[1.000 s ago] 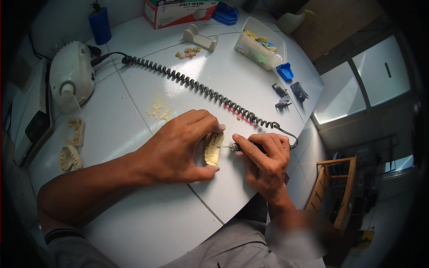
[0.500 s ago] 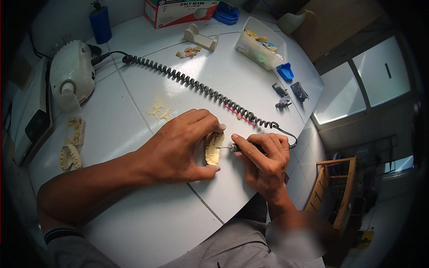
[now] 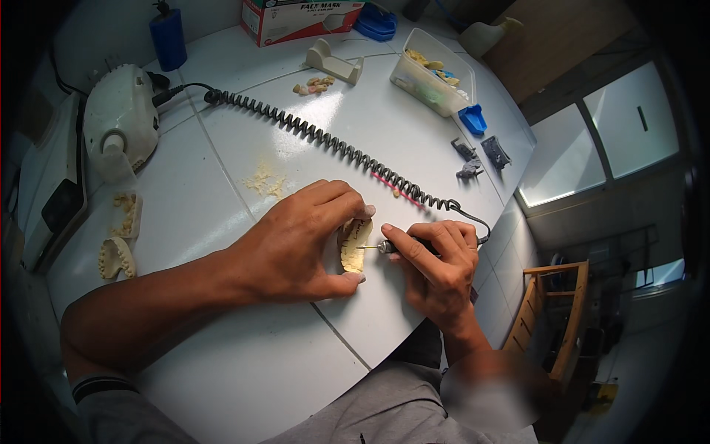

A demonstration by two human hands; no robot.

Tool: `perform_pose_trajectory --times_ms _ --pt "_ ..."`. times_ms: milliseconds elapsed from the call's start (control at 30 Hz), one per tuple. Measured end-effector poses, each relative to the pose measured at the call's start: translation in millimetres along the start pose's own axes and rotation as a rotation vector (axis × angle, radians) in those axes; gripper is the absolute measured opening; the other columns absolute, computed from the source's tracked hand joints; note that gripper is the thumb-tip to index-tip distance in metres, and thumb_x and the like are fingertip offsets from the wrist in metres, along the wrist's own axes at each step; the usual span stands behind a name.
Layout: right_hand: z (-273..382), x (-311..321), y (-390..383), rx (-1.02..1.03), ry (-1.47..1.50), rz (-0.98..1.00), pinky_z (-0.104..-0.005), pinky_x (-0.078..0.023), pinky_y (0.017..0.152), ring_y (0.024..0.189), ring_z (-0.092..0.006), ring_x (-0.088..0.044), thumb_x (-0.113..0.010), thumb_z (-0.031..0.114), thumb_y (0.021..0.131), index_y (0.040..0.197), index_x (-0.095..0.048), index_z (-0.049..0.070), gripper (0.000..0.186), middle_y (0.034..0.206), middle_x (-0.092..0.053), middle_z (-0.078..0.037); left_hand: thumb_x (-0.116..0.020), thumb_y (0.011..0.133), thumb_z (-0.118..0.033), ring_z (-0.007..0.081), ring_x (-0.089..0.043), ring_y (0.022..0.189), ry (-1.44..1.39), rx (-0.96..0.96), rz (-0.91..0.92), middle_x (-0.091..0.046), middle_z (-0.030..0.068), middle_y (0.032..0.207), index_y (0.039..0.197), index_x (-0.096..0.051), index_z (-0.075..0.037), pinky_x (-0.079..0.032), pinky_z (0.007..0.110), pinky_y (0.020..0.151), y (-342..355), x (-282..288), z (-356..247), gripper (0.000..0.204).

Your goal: Trimming and refining a plaster dental impression model using a rotary handpiece on a laboratory workbench.

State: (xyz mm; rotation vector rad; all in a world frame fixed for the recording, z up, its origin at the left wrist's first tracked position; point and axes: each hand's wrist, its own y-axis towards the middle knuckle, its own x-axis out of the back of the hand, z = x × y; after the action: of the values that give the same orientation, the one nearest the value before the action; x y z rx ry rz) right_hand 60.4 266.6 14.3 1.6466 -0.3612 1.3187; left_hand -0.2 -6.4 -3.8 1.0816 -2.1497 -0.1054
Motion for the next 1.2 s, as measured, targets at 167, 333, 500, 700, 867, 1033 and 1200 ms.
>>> perform_pose_trajectory --times_ms 167,333,500,700,867,1033,1200 --pt "0.3 -0.7 -1.4 0.010 0.016 -0.005 -0.0393 -0.041 0.092 0.086 -0.0174 -0.066 -0.092 0.025 0.088 0.131 -0.088 0.022 0.043 0.099 -0.072 0.001 -0.094 0.074 -0.022 0.0387 -0.074 0.123 -0.007 0.006 0.001 -0.071 0.0223 0.132 0.132 -0.068 0.004 -0.062 0.046 0.109 -0.5 -0.1 -1.0 0.069" --pt "2.4 -0.4 -0.2 0.032 0.029 0.000 -0.0394 -0.041 0.092 0.087 -0.0172 -0.066 -0.091 0.023 0.088 0.130 -0.088 0.022 0.041 0.098 -0.072 0.001 -0.094 0.074 -0.022 0.0385 -0.073 0.125 -0.014 0.006 -0.002 -0.071 0.0219 0.132 0.132 -0.068 0.004 -0.061 0.046 0.110 -2.3 0.6 -0.4 0.069" --pt "-0.8 0.3 -2.1 0.028 0.035 -0.002 -0.0395 -0.041 0.091 0.087 -0.0171 -0.066 -0.091 0.022 0.088 0.130 -0.088 0.022 0.042 0.098 -0.072 0.001 -0.094 0.075 -0.023 0.0384 -0.073 0.125 -0.001 0.009 0.011 -0.071 0.0218 0.132 0.133 -0.069 0.004 -0.061 0.046 0.110 0.6 -0.1 -1.4 0.069" --pt "0.8 0.7 -1.4 0.014 0.046 0.012 -0.0395 -0.041 0.092 0.089 -0.0178 -0.067 -0.091 0.022 0.088 0.130 -0.088 0.021 0.042 0.100 -0.073 0.000 -0.094 0.075 -0.023 0.0383 -0.073 0.125 0.004 0.008 0.013 -0.071 0.0218 0.132 0.133 -0.068 0.004 -0.062 0.046 0.110 -0.7 1.0 -0.8 0.069" --pt "-0.8 -0.7 -2.3 -0.004 0.018 0.003 -0.0393 -0.042 0.092 0.088 -0.0179 -0.066 -0.092 0.023 0.088 0.131 -0.088 0.021 0.043 0.099 -0.074 0.000 -0.094 0.075 -0.023 0.0382 -0.074 0.123 -0.005 0.008 0.016 -0.071 0.0216 0.131 0.132 -0.068 0.003 -0.062 0.046 0.109 -0.6 0.2 -0.4 0.068" --pt "-1.2 -1.0 -3.7 0.007 0.030 -0.013 -0.0391 -0.041 0.092 0.086 -0.0179 -0.066 -0.092 0.023 0.088 0.131 -0.088 0.021 0.043 0.099 -0.074 0.000 -0.094 0.074 -0.023 0.0379 -0.074 0.122 -0.018 -0.006 0.001 -0.071 0.0216 0.129 0.131 -0.068 0.003 -0.063 0.046 0.107 0.4 -0.3 -0.5 0.068" --pt "0.5 -0.8 -2.9 0.006 0.045 -0.007 -0.0386 -0.041 0.091 0.086 -0.0169 -0.066 -0.092 0.023 0.088 0.130 -0.088 0.021 0.043 0.098 -0.073 0.001 -0.094 0.074 -0.023 0.0377 -0.074 0.121 -0.016 -0.013 -0.016 -0.071 0.0215 0.127 0.131 -0.067 0.003 -0.063 0.046 0.106 -1.4 -0.8 0.9 0.068"
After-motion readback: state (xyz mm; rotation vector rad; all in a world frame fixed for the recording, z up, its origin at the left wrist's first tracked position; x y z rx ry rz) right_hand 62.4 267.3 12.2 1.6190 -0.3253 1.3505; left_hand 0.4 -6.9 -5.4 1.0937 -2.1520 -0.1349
